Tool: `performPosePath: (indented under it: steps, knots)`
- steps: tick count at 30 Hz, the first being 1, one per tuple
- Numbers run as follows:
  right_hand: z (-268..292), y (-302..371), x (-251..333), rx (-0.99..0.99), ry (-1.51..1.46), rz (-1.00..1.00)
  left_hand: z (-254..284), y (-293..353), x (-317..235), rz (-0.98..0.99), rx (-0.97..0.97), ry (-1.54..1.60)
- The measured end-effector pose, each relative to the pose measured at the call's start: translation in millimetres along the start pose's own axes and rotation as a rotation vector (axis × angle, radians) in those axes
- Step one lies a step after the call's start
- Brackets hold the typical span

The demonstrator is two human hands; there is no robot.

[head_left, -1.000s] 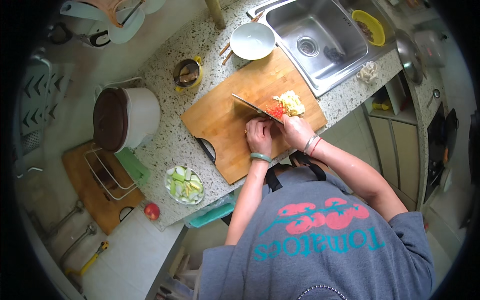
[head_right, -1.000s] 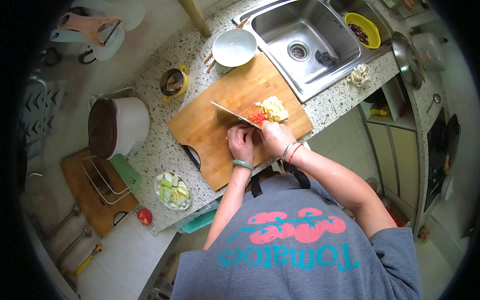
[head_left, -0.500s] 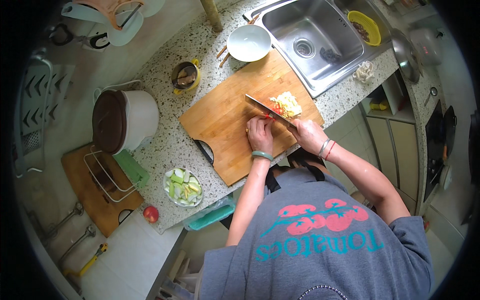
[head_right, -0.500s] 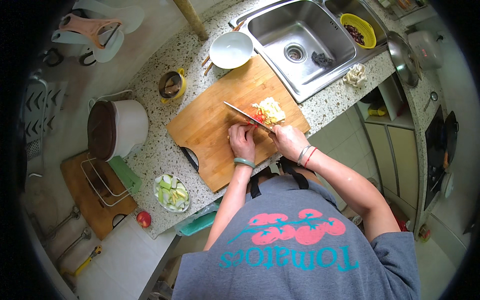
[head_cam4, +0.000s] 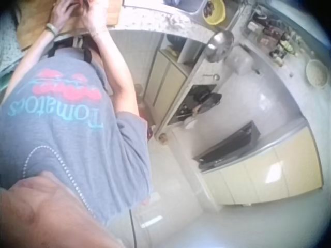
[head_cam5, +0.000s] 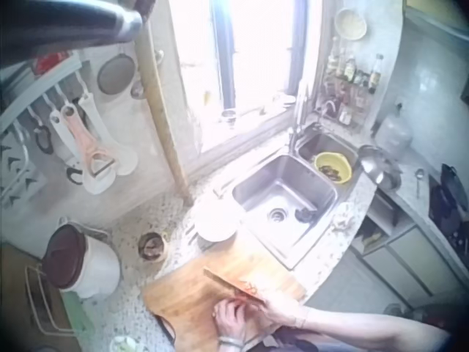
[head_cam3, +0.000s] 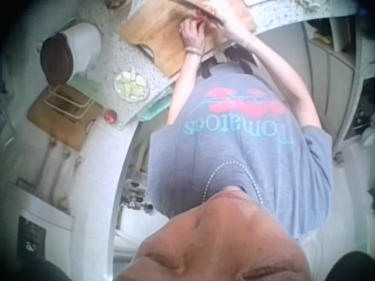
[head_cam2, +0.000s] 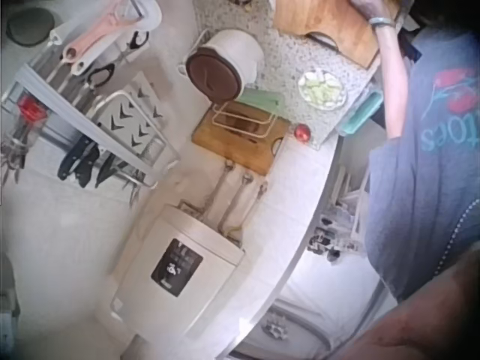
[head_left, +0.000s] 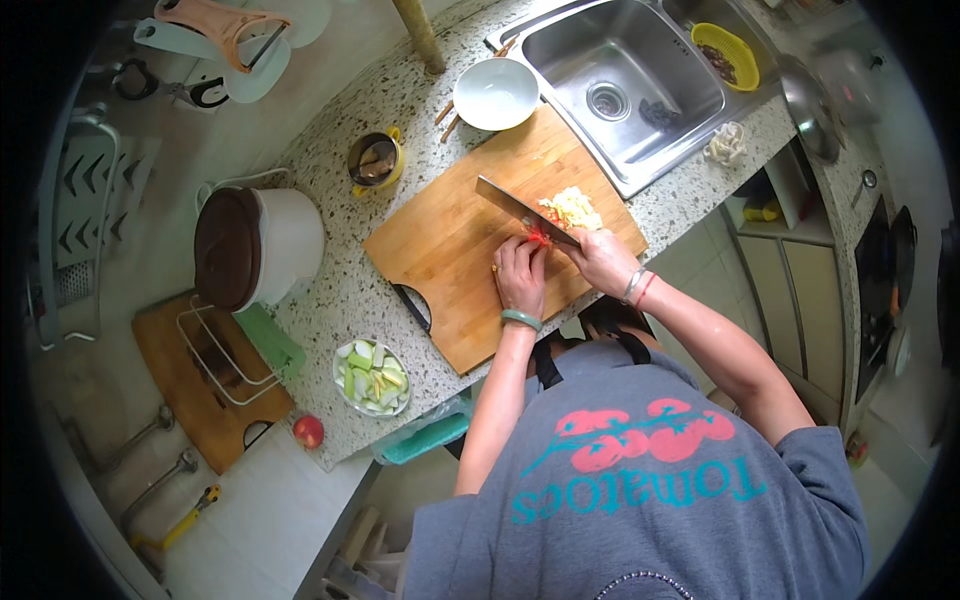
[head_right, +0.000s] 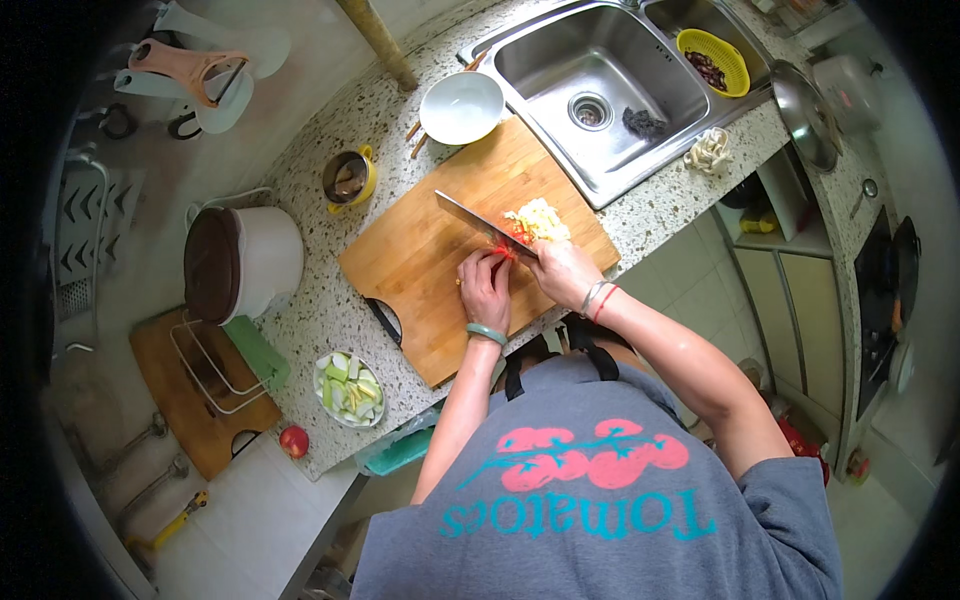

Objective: The person stands at a kitchen counter and uses a cleaver to chop garlic, ginger, and red chili peppers on a wooden cutting board. The person first minces the garlic and ginger, then slices the red chilies, and finally gathers the chopped ingredients into a pile.

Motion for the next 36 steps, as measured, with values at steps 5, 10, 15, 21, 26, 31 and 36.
performPosePath:
  steps: [5,10,15,21,26,31,36]
  knots:
    - [11.3,14.7,-1.9,-0.012,0.077,0.047,3.5,1.0,-1.5,0.002,-0.02,0.027]
    - [10.3,20.4,2.9,0.032,0.106,0.014,-1.2,3.8,5.4,0.016,-0.03,0.024]
    - [3.5,20.4,4.8,0.058,0.19,0.015,-1.6,5.1,5.4,0.012,-0.069,0.037]
    - [-4.8,16.9,11.3,0.101,0.282,0.018,-3.2,6.5,5.6,0.068,-0.07,0.035]
    - [-10.9,6.3,4.6,0.033,0.217,0.062,-3.8,4.7,6.8,0.039,-0.043,-0.009]
    - [7.2,6.1,2.4,0.004,0.148,0.062,2.2,0.2,-1.4,0.0,-0.088,0.059]
    - [10.4,15.4,2.9,0.008,0.128,0.102,0.5,2.9,3.0,0.014,-0.081,0.013]
Point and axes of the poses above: each hand's wrist, its own y-axis away from the middle knuckle, its own z-axis out of the back of the hand, x = y × z, the point moved 4 cm from there along -y, towards the middle knuckle, and after that the axes turned 14 degrees about -x, right-handed, at the moved point
